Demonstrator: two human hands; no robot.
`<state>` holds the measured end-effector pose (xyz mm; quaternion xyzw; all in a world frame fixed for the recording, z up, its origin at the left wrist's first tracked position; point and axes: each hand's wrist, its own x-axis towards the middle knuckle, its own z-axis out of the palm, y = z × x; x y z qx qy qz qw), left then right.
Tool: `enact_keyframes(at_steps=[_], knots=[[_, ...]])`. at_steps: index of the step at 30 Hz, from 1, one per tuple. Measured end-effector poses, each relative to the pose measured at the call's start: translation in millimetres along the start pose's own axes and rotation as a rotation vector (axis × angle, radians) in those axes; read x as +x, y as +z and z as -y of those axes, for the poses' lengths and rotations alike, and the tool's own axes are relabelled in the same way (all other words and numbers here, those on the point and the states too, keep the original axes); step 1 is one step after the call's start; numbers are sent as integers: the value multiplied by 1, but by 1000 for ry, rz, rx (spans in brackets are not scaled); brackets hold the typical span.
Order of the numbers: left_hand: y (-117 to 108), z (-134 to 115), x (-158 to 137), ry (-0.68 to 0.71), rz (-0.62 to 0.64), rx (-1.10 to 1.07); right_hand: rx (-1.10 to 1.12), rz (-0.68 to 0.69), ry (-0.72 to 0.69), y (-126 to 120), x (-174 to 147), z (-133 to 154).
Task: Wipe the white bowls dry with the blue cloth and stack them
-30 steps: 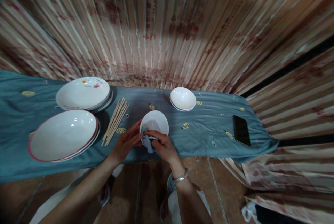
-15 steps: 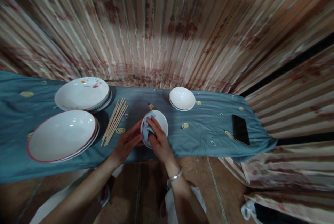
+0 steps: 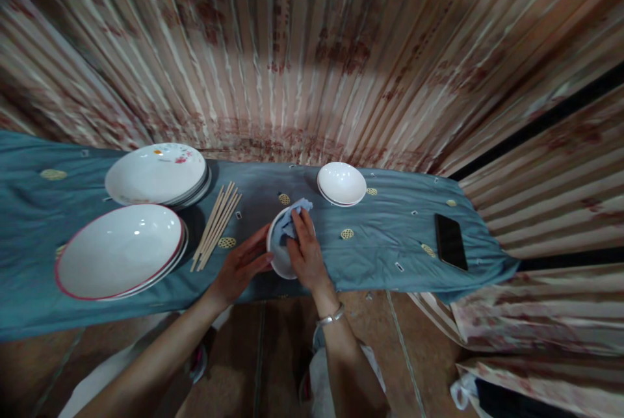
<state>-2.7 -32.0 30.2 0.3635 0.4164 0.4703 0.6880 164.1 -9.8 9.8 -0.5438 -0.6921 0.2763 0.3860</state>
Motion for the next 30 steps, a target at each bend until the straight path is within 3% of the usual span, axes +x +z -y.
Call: enact_keyframes(at_steps=[12, 21, 30], knots=[[0, 3, 1, -7, -15, 9, -311, -88, 21, -4, -5, -21], [0, 1, 1, -13, -23, 30, -420, -136, 26, -11, -10, -24], [-1, 0, 2, -38, -28, 18, -537, -73, 0, -18, -19, -22]])
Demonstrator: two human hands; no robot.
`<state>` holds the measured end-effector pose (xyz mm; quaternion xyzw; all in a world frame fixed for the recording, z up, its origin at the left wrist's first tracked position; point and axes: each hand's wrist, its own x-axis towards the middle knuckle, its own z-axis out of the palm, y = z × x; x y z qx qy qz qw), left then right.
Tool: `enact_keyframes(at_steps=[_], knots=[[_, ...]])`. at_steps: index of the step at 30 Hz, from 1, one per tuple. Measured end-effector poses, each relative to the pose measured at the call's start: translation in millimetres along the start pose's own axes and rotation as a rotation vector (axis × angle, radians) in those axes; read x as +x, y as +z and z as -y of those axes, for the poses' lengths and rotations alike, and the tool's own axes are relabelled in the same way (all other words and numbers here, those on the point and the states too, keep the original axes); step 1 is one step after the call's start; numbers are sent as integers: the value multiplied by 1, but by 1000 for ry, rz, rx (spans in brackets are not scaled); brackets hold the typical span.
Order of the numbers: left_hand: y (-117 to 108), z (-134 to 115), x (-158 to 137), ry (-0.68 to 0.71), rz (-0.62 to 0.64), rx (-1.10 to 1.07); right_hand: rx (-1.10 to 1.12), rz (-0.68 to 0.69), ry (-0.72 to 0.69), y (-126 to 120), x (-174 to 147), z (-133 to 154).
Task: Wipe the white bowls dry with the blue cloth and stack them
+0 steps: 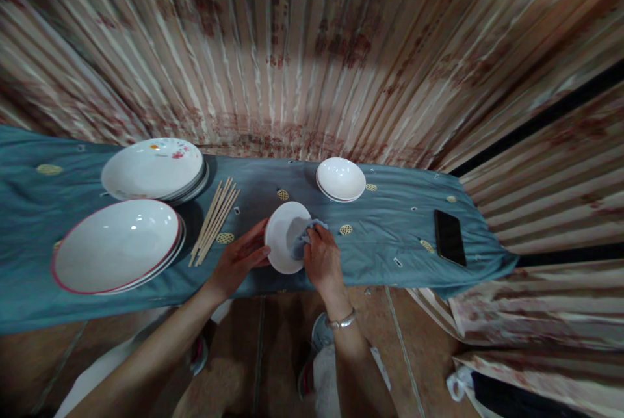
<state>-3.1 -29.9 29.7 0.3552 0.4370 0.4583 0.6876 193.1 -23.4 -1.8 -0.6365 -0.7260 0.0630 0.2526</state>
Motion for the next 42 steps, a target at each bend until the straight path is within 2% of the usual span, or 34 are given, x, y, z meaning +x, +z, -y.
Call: enact_keyframes(at_steps=[6, 12, 19, 24, 30, 39, 42], knots=[[-1, 0, 0, -15, -5, 5, -5, 79, -30, -7, -7, -3], [0, -2, -1, -20, 4, 9, 32, 298, -34, -25, -10, -4], [0, -3, -1, -19, 20, 0, 228, 444, -21, -35, -9, -3], [0, -2, 0, -18, 24, -1, 529, 514, -43, -40, -5, 7], [-1, -2, 0, 0, 43, -1, 825, 511, 0, -35, -4, 20], [-2, 1, 3, 118, 21, 103, 990, 424, 90, -19, -2, 31], [-2, -1, 2, 66, 14, 105, 1016, 379, 110, -19, 2, 40]])
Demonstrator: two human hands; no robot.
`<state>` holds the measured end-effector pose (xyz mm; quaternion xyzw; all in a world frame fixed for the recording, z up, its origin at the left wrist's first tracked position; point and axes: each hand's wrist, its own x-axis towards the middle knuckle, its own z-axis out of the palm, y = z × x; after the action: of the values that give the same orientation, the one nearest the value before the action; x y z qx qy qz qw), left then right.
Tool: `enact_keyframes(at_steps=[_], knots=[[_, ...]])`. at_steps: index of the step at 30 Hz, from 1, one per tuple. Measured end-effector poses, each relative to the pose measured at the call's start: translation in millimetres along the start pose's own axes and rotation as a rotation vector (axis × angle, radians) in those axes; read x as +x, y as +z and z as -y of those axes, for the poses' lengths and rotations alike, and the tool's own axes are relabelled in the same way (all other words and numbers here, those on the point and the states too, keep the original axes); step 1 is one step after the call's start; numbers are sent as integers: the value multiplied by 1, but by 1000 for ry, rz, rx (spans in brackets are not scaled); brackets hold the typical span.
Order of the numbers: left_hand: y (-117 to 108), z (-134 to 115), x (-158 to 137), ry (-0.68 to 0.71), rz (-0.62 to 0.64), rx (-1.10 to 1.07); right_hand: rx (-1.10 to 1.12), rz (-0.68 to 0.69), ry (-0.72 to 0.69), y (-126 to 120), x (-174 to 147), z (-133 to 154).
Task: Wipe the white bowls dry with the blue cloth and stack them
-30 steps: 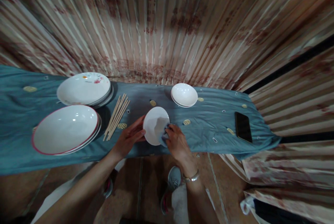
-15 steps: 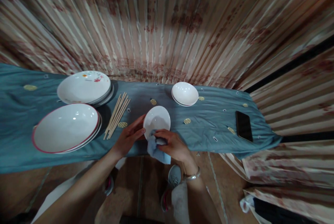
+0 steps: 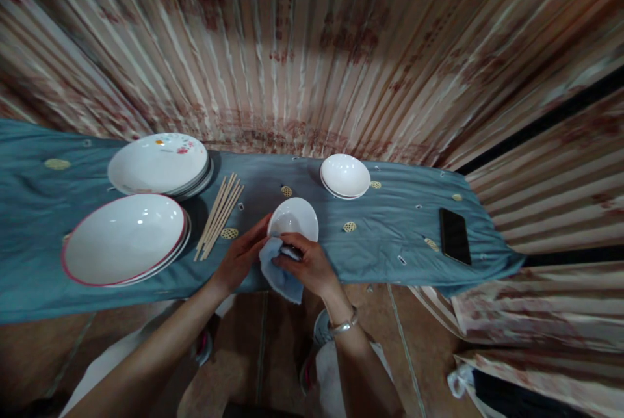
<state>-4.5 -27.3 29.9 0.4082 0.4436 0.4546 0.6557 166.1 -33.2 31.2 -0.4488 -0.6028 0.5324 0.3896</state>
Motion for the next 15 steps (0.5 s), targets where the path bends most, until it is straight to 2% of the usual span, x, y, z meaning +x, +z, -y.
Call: enact_keyframes(at_steps=[4, 15], knots=[[0, -3, -3, -77, -24, 13, 37, -54, -6, 6, 4, 7], [-2, 9, -2, -15, -7, -44, 19, -208, 23, 8, 20, 10]])
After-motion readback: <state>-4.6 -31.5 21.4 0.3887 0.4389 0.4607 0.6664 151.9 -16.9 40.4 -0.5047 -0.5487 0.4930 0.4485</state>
